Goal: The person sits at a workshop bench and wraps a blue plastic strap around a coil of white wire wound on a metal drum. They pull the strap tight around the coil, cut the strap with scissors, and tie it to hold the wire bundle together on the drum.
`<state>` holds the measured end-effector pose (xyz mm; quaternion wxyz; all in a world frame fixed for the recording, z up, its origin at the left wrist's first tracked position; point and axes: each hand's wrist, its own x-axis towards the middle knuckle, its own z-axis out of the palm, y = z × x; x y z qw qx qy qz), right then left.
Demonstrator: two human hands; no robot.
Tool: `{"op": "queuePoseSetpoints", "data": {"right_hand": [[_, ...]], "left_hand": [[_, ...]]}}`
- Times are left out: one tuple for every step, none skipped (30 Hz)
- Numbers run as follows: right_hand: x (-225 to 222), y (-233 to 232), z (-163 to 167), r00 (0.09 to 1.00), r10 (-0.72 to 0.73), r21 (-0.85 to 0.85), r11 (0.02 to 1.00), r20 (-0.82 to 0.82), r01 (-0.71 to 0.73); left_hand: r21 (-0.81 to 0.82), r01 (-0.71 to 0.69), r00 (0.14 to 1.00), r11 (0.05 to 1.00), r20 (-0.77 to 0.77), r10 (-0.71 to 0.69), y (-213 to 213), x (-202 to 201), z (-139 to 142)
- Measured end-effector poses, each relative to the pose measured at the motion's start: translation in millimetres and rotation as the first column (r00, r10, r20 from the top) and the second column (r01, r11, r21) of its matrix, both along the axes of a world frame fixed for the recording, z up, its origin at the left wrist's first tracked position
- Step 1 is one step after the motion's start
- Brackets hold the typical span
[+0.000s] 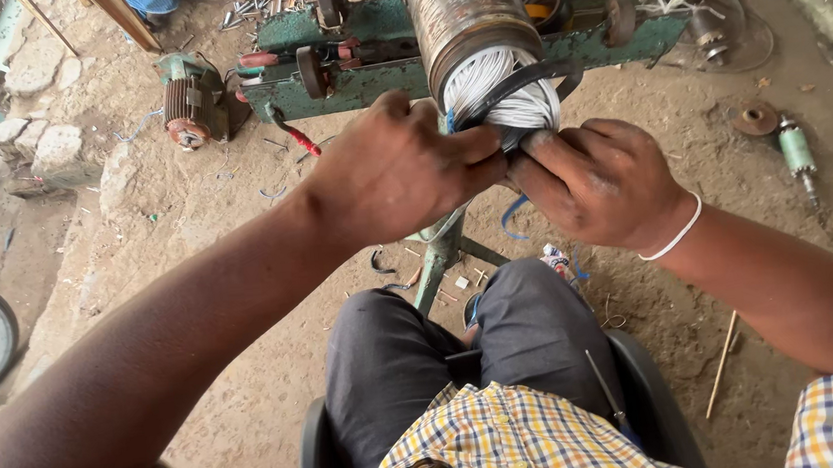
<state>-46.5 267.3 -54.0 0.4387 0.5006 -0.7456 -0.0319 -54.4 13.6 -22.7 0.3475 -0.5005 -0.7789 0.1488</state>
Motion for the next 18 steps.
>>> {"op": "queuePoseSetpoints", "data": {"right_hand": [[-2.4, 2.0, -1.1, 1.000, 0.016, 0.008, 1.000, 0.004, -0.016], [-4.4, 3.3, -2.9, 0.999, 0.029, 0.009, 1.000, 0.013, -0.029], [-5.6, 4.5, -5.1, 0.999, 0.034, 0.007, 0.999, 0.015, -0.034], [-7.6, 5.2, -7.0, 0.999, 0.042, 0.007, 0.999, 0.010, -0.042], [-9.5, 6.0, -8.4, 0.999, 0.047, 0.007, 0.999, 0.002, -0.047], [-10.9, 6.7, -9.7, 0.998, 0.053, 0.002, 0.999, -0.024, -0.053], [-12.0, 6.8, -10.5, 0.997, 0.060, -0.001, 0.998, -0.048, -0.060], [-13.1, 7.3, -10.6, 0.995, 0.067, -0.003, 0.998, -0.072, -0.068], [-14.0, 7.3, -10.1, 0.996, 0.071, 0.012, 0.997, -0.055, -0.071], [-14.7, 7.6, -9.1, 0.997, 0.073, 0.025, 0.997, -0.039, -0.072], [-15.2, 7.8, -7.5, 0.997, 0.075, 0.041, 0.996, -0.019, -0.074], [-15.5, 7.8, -5.7, 0.998, 0.066, 0.056, 0.996, -0.007, -0.065], [-15.8, 7.9, -3.5, 0.998, 0.057, 0.071, 0.996, 0.004, -0.058], [-16.0, 7.3, -1.5, 0.999, 0.049, 0.083, 0.995, 0.016, -0.050], [-16.1, 6.8, 0.4, 0.998, 0.054, 0.074, 0.996, 0.013, -0.054], [-16.5, 6.5, 2.6, 0.998, 0.061, 0.068, 0.996, 0.012, -0.062], [-16.6, 6.3, 4.4, 0.998, 0.069, 0.063, 0.996, 0.013, -0.070], [-17.3, 6.6, 5.8, 0.997, 0.072, 0.064, 0.995, 0.038, -0.074]], "left_hand": [[0.000, -0.009, 0.999, 1.000, 0.040, 0.009, -0.1, 0.2, -3.9], [0.064, 0.025, 0.998, 0.998, 0.057, -0.029, -0.1, 1.4, -8.2], [0.128, 0.056, 0.995, 0.990, 0.077, -0.066, 1.1, 3.5, -13.1], [0.193, 0.084, 0.991, 0.978, 0.087, -0.102, 1.6, 5.3, -17.2], [0.212, 0.089, 0.992, 0.973, 0.069, -0.106, 1.5, 7.2, -20.6], [0.231, 0.096, 0.992, 0.968, 0.055, -0.112, 1.5, 9.3, -23.7], [0.252, 0.103, 0.992, 0.962, 0.041, -0.117, 0.5, 10.2, -25.4], [0.216, 0.122, 0.991, 0.969, 0.020, -0.129, -0.5, 9.0, -25.9], [0.178, 0.141, 0.990, 0.974, -0.004, -0.142, -2.2, 7.0, -25.4], [0.138, 0.161, 0.987, 0.977, -0.029, -0.158, -3.9, 3.9, -24.2], [0.130, 0.188, 0.982, 0.974, -0.030, -0.186, -5.8, 0.6, -22.5], [0.123, 0.215, 0.977, 0.969, -0.030, -0.213, -8.0, -2.7, -20.5], [0.116, 0.242, 0.970, 0.963, -0.031, -0.240, -9.1, -6.1, -18.7], [0.119, 0.241, 0.970, 0.963, -0.021, -0.241, -9.2, -8.3, -17.4], [0.121, 0.242, 0.970, 0.963, -0.011, -0.243, -8.7, -9.9, -16.4], [0.128, 0.240, 0.970, 0.962, -0.001, -0.241, -7.2, -10.8, -16.0], [0.128, 0.220, 0.975, 0.967, -0.008, -0.221, -5.8, -11.0, -15.7], [0.128, 0.201, 0.980, 0.971, -0.016, -0.200, -4.4, -11.4, -15.6]]}}
